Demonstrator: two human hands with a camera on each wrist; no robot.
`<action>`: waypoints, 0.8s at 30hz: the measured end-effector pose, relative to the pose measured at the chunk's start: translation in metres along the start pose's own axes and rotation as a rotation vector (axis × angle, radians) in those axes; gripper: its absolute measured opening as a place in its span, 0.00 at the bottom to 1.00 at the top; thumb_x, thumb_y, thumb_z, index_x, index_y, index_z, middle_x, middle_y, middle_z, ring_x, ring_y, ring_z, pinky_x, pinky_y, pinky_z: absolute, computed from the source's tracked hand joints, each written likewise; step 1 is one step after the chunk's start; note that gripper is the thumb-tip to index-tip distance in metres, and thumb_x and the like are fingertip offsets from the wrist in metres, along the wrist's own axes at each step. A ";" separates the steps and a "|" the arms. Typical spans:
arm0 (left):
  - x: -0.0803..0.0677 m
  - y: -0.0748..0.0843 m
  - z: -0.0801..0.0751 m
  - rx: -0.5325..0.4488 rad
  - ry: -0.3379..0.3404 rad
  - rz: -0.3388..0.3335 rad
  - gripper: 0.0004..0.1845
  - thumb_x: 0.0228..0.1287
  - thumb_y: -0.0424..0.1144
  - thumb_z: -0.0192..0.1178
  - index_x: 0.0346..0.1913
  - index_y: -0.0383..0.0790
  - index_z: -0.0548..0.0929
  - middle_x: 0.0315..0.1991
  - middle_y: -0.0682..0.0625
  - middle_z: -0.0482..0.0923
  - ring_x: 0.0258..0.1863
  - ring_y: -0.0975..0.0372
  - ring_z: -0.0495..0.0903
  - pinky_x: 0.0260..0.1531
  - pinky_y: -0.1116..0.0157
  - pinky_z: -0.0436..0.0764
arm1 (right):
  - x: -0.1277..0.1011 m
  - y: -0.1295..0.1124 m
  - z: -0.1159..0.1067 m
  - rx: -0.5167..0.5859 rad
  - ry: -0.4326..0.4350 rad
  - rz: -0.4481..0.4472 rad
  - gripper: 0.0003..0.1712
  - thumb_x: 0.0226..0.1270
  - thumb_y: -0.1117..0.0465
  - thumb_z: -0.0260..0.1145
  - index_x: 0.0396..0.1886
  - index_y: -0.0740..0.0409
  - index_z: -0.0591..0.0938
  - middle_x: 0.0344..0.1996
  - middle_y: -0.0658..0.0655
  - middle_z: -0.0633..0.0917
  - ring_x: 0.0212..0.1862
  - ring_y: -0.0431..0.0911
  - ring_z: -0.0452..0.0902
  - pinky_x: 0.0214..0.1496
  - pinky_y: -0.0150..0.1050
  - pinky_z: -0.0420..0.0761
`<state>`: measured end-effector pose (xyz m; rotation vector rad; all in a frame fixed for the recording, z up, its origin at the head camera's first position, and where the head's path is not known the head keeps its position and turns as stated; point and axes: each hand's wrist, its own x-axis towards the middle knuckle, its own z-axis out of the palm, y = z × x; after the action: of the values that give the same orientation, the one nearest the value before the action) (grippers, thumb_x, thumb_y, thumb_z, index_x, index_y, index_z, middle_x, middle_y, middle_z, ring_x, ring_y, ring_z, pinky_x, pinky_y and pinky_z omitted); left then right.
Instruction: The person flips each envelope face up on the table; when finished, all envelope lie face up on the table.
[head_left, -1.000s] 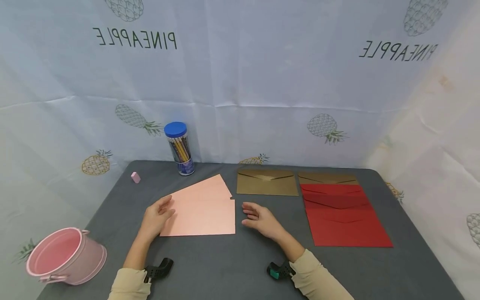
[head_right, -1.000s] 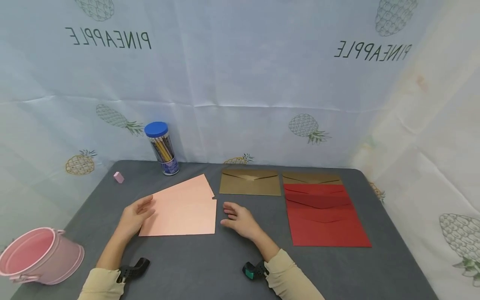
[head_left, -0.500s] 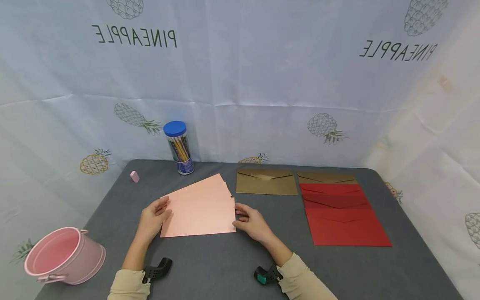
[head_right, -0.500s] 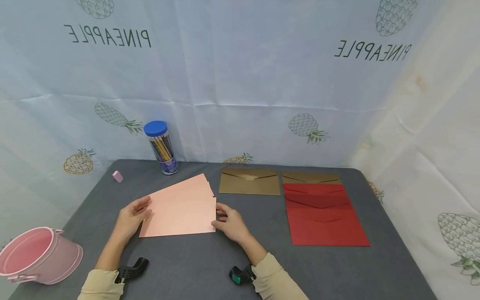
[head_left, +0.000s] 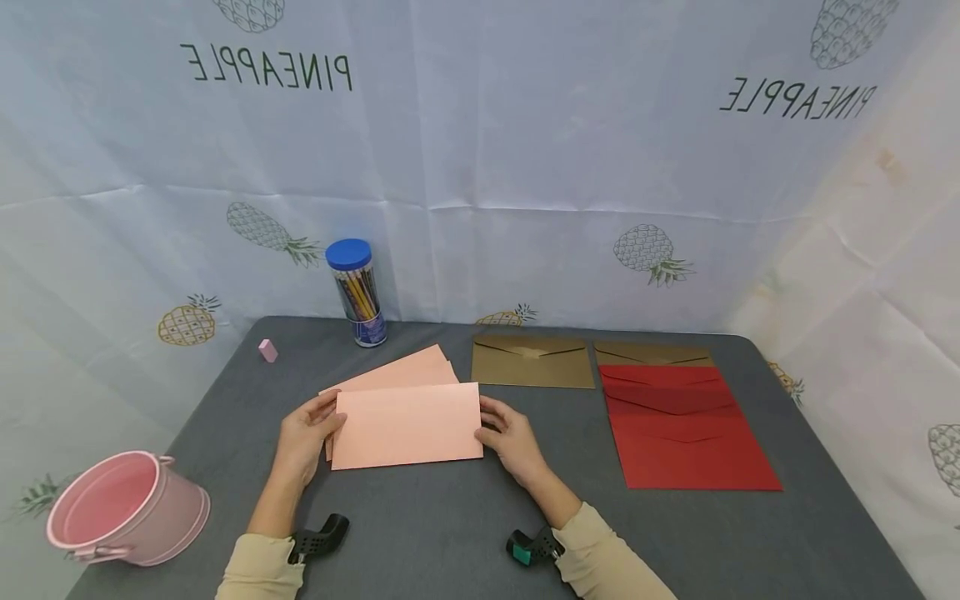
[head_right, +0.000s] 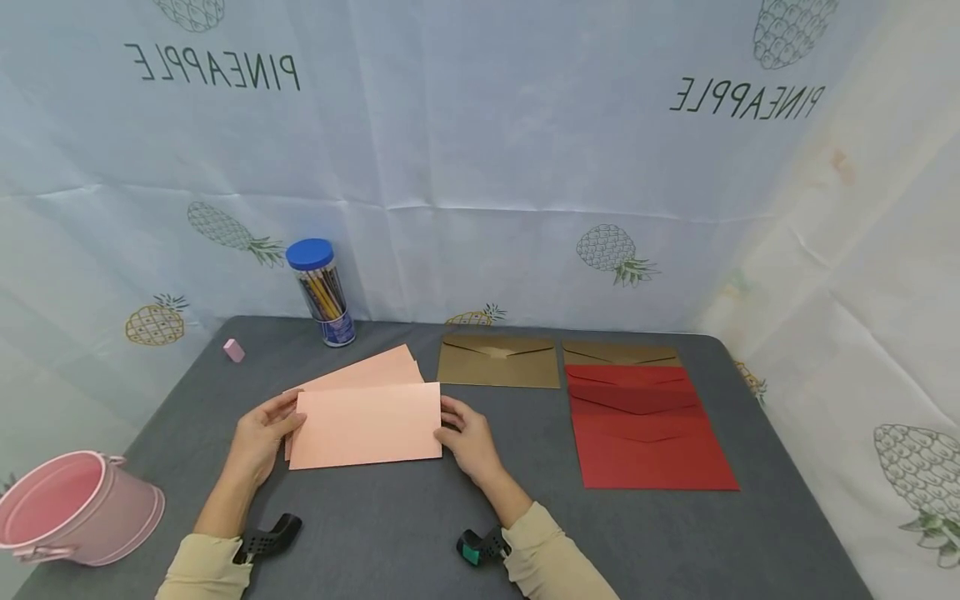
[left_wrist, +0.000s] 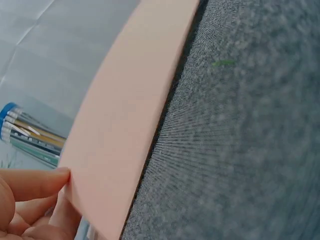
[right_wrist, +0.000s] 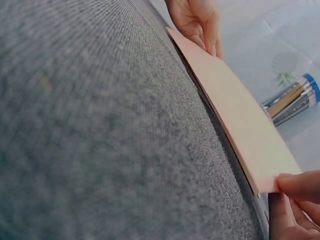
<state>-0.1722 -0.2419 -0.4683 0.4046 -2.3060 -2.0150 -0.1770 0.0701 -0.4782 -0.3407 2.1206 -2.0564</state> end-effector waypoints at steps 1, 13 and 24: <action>0.000 0.000 0.000 0.000 -0.013 -0.003 0.28 0.65 0.25 0.55 0.68 0.29 0.63 0.66 0.34 0.64 0.55 0.66 0.71 0.44 0.84 0.74 | -0.001 -0.003 0.001 -0.003 0.011 0.008 0.31 0.61 0.78 0.59 0.65 0.73 0.66 0.61 0.72 0.72 0.60 0.61 0.72 0.52 0.32 0.79; -0.001 -0.003 -0.001 -0.047 -0.054 0.017 0.26 0.66 0.30 0.57 0.67 0.33 0.67 0.45 0.56 0.77 0.42 0.72 0.79 0.41 0.76 0.80 | -0.006 -0.015 0.002 -0.077 0.070 -0.004 0.26 0.61 0.75 0.62 0.60 0.75 0.71 0.46 0.70 0.81 0.49 0.57 0.79 0.45 0.28 0.80; -0.011 0.015 0.010 0.070 0.003 0.128 0.28 0.66 0.30 0.57 0.68 0.30 0.64 0.64 0.35 0.68 0.55 0.66 0.76 0.49 0.81 0.74 | 0.004 0.000 -0.010 -0.022 0.132 -0.036 0.25 0.59 0.75 0.64 0.58 0.73 0.74 0.45 0.68 0.81 0.45 0.48 0.81 0.43 0.29 0.81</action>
<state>-0.1657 -0.2283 -0.4536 0.2564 -2.3410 -1.8786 -0.1838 0.0784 -0.4775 -0.2548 2.2287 -2.1329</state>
